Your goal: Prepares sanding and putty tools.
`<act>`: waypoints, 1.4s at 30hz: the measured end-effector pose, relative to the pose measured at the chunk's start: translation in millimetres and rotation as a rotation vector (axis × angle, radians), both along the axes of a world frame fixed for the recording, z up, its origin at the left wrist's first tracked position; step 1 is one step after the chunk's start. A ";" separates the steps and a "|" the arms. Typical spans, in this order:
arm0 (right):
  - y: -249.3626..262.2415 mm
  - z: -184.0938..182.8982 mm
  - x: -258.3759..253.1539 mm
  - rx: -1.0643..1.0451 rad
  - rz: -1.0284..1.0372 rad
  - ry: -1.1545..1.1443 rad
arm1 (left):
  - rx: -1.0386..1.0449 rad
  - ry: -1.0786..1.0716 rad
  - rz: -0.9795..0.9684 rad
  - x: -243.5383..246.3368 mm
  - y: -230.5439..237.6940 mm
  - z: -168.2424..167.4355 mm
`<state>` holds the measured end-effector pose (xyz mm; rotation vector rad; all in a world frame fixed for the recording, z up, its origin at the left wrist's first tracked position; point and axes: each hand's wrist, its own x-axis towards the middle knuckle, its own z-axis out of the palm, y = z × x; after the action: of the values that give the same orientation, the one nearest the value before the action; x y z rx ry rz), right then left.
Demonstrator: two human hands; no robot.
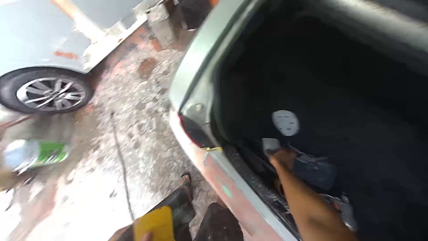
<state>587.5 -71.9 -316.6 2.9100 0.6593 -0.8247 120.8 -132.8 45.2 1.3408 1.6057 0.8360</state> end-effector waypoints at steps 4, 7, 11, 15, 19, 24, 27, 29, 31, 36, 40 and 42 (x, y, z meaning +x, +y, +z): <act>2.8 -29.2 1.6 -0.008 -0.003 -0.065 | -0.064 -0.078 0.132 -7.6 -9.6 -1.5; -2.6 -9.7 8.4 0.160 0.056 0.013 | -0.041 -0.162 0.230 -13.4 -7.3 -0.4; -13.7 59.5 -28.4 0.769 -0.024 0.140 | 0.012 -0.222 0.245 -33.1 -5.0 3.4; -27.4 196.4 -143.9 1.078 -0.078 0.467 | 0.094 -0.295 0.223 -63.3 -11.1 7.0; -54.2 343.1 -293.0 1.206 0.156 0.893 | 0.183 -0.379 0.192 -99.1 -22.4 17.1; -86.3 414.9 -440.4 1.308 0.570 0.932 | 0.232 -0.559 0.168 -148.6 -49.6 46.3; -98.0 425.2 -497.0 1.350 0.641 0.797 | 0.317 -0.585 0.094 -184.5 -71.7 59.9; -108.1 433.8 -524.2 1.371 0.698 0.740 | 0.415 -0.520 0.059 -210.3 -84.3 64.2; -120.1 443.0 -547.6 1.390 0.764 0.727 | 0.525 -0.434 0.085 -232.0 -96.1 66.9; -144.8 462.1 -594.5 1.459 0.909 0.690 | 0.646 -0.295 0.152 -267.8 -126.7 75.5; -161.5 471.0 -614.6 1.452 1.018 0.668 | 0.680 -0.199 0.142 -289.6 -145.2 76.3; -166.2 473.8 -619.7 1.457 1.067 0.646 | 0.694 -0.171 0.142 -296.7 -152.2 77.3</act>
<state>-32.3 -238.1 157.3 1.8751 3.5310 -1.3159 -175.9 -285.0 122.5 1.5665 1.3309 1.6508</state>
